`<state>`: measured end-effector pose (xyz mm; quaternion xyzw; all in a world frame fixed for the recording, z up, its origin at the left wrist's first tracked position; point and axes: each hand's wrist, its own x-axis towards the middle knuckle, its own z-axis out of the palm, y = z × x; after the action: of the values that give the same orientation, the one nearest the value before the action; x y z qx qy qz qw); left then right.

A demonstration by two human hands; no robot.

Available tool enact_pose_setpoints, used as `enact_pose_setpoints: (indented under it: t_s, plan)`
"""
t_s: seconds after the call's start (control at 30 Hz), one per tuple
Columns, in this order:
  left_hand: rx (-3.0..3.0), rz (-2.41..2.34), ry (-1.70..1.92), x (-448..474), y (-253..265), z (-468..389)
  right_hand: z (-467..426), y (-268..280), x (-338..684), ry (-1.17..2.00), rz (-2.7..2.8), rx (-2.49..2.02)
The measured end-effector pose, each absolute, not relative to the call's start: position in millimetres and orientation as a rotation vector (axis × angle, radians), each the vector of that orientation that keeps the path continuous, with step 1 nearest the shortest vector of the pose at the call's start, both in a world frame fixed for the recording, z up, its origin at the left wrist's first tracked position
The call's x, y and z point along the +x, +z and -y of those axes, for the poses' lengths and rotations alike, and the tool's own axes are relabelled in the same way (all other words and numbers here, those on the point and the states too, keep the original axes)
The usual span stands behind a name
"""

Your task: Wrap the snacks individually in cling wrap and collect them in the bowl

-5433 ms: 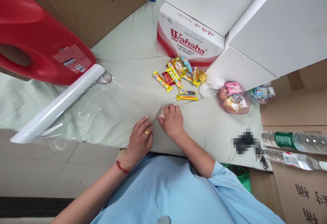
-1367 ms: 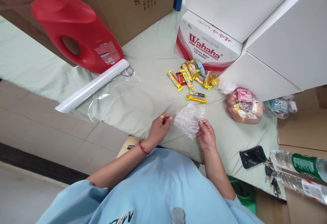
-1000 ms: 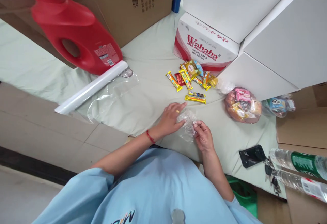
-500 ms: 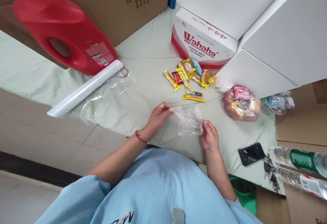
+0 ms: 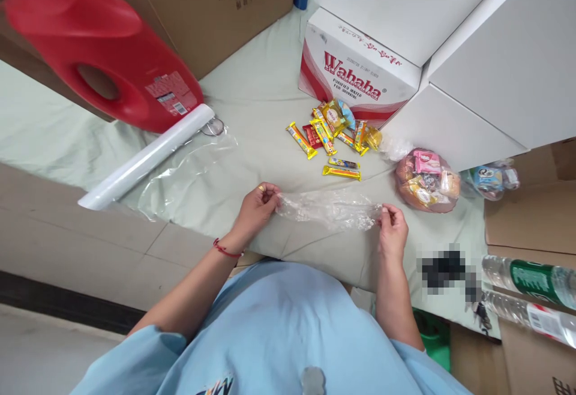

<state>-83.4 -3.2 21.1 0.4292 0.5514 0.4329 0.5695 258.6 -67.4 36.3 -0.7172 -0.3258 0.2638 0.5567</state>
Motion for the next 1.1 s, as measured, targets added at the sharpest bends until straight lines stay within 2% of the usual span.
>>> enact_pose_setpoints:
  t_s: [0.13, 0.27, 0.37, 0.57, 0.8, 1.1]
  plan:
    - [1.013, -1.287, 0.985, -80.3, 20.7, 6.2, 75.6, 57.1, 249.6, 0.384, 1.16, -1.691]
    - [0.971, -1.25, 1.023, -79.2, 19.0, 5.2, 72.1, 67.3, 220.2, 0.517, 1.917, -1.494]
    - [0.936, -1.235, 1.049, -82.6, 15.6, 5.2, 65.1, 55.3, 204.3, 0.571, 2.153, -1.455]
    - [0.922, -1.222, 1.156, -86.4, 7.6, 7.5, 63.5, 44.2, 197.3, 0.663, 1.92, -1.431]
    - [1.096, -1.569, 1.364, -75.4, 20.8, 17.7, 75.4, 63.3, 181.7, 1.125, 1.141, -1.616]
    - [1.463, -1.42, 0.847, -45.1, 33.6, 45.9, 75.7, 70.9, 161.3, 1.336, 0.745, -1.506]
